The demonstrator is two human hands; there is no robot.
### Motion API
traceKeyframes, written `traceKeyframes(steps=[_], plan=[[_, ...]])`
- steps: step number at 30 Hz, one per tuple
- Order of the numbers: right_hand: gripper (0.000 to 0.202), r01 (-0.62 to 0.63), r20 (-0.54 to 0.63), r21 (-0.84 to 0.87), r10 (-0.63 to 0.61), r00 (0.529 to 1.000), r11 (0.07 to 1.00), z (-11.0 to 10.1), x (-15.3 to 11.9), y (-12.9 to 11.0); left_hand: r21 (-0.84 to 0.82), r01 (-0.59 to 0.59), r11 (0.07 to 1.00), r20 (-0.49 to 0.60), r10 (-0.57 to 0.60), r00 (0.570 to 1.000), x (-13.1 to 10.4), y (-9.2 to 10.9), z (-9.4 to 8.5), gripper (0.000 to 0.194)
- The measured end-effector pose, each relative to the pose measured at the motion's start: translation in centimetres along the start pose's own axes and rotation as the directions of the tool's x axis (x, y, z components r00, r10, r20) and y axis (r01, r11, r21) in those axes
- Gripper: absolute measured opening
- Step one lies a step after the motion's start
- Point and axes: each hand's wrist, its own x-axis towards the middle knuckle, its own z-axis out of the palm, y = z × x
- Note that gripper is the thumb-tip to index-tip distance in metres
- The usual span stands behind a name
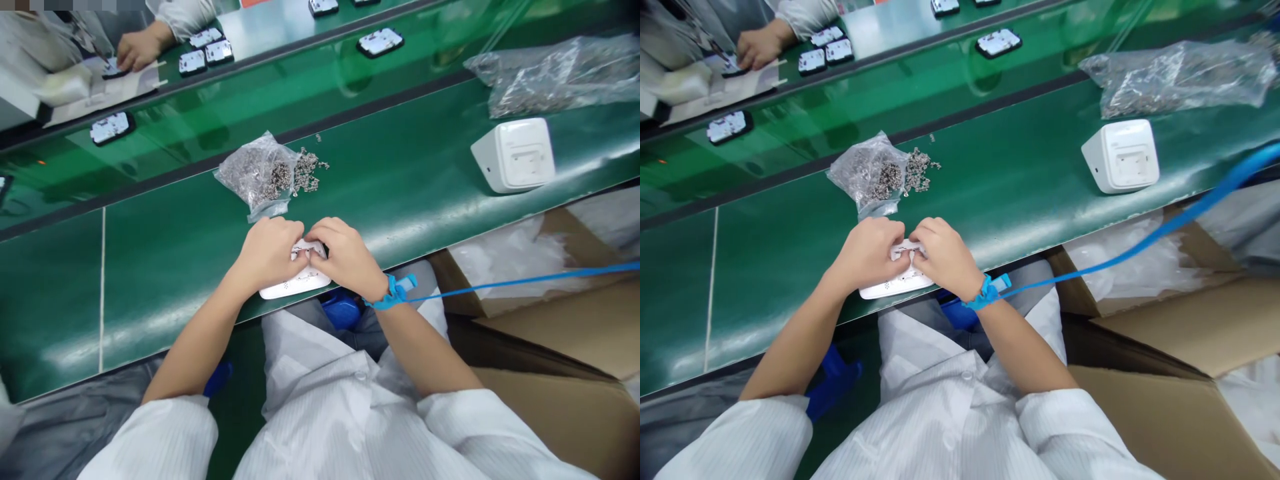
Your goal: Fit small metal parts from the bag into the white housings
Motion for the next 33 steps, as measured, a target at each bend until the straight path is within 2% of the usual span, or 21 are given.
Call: traceKeyframes(steps=[6, 11, 16, 20, 24, 29, 33], plan=[[0.017, -0.003, 0.083, 0.049, -0.001, 0.997, 0.999, -0.9, 0.4, 0.7, 0.029, 0.015, 0.999, -0.032, -0.014, 0.999, 0.0, 0.2, 0.2, 0.012], [0.025, 0.043, 0.042, 0.198, -0.052, 0.998, 0.979, -0.6, 0.0, 1.3, 0.028, 0.037, 0.999, -0.049, -0.035, 0.998, 0.0, 0.3, 0.1, 0.016], [0.02, -0.04, 0.058, 0.074, 0.036, 0.998, 0.996, 0.0, 0.6, 0.7, -0.091, 0.085, 0.992, -0.026, -0.088, 0.996, -0.1, -0.1, 0.1, 0.02], [0.019, -0.066, 0.149, -0.01, 0.067, 0.987, 0.998, -0.7, 1.8, 0.4, -0.143, 0.091, 0.986, -0.025, -0.095, 0.995, -0.2, -0.6, 0.1, 0.017], [0.019, -0.091, 0.216, -0.012, 0.091, 0.972, 0.996, -1.5, 2.5, 0.5, -0.235, 0.091, 0.968, 0.015, -0.09, 0.996, -0.2, -0.9, -0.3, 0.017], [0.021, -0.067, 0.202, 0.029, 0.06, 0.977, 0.997, -0.5, 2.2, 0.8, -0.239, 0.107, 0.965, 0.06, -0.096, 0.994, 0.0, -0.8, -0.8, 0.017], [0.026, -0.016, 0.129, 0.168, -0.006, 0.992, 0.986, 0.7, 1.5, 1.5, -0.215, 0.106, 0.971, 0.081, -0.09, 0.993, 0.4, -0.7, -0.9, 0.019]])
